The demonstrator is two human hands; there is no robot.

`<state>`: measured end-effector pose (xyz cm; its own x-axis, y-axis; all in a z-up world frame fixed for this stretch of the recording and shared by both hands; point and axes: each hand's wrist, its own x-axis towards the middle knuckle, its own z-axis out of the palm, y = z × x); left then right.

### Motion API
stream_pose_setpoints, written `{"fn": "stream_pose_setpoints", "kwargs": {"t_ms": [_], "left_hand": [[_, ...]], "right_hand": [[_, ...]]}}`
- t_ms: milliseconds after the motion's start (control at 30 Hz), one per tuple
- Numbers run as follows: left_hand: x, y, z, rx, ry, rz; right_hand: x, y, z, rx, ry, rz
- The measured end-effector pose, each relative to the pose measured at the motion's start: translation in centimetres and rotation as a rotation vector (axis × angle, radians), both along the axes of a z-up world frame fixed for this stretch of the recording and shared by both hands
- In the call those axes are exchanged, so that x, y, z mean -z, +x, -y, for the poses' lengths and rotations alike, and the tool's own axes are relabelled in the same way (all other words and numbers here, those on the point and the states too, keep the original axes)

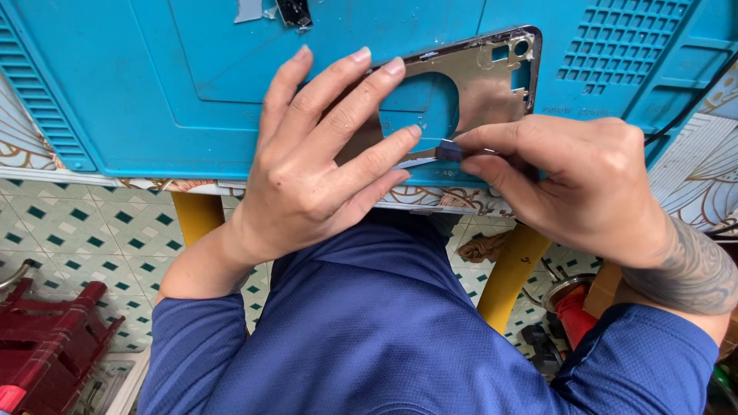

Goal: The person cleans a phone back panel using a toothbrush and a scraper, applies glue to the frame, and presses metal components onto the panel by hand.

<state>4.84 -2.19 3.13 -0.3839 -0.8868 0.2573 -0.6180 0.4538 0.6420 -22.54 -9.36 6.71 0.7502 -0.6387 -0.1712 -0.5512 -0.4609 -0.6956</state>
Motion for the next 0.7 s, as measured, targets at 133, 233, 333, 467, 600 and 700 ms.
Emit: {"fn": "stream_pose_setpoints", "kwargs": {"t_ms": [133,233,333,467,600,700], "left_hand": [[0.0,0.0,0.3,0.006,0.017,-0.027],[0.0,0.1,0.4,0.015,0.002,0.000],[0.0,0.0,0.4,0.019,-0.003,0.002],[0.1,-0.4,0.3,-0.008,-0.039,0.053],[-0.2,-1.0,0.3,-0.033,-0.052,0.087],[-0.2,-1.2,0.4,-0.030,-0.063,0.062]], "right_hand": [[-0.8,0.8,0.7,-0.036,0.027,-0.028],[-1.1,1.2,1.4,-0.100,-0.016,-0.001],[-1.3,1.6,2.2,-0.160,-0.019,0.031],[-1.2,1.9,3.1,-0.231,0.001,0.014],[-1.4,2.6,4.2,-0.334,-0.006,0.020],[-1.1,2.9,5.0,-0.393,0.012,-0.037]]}}
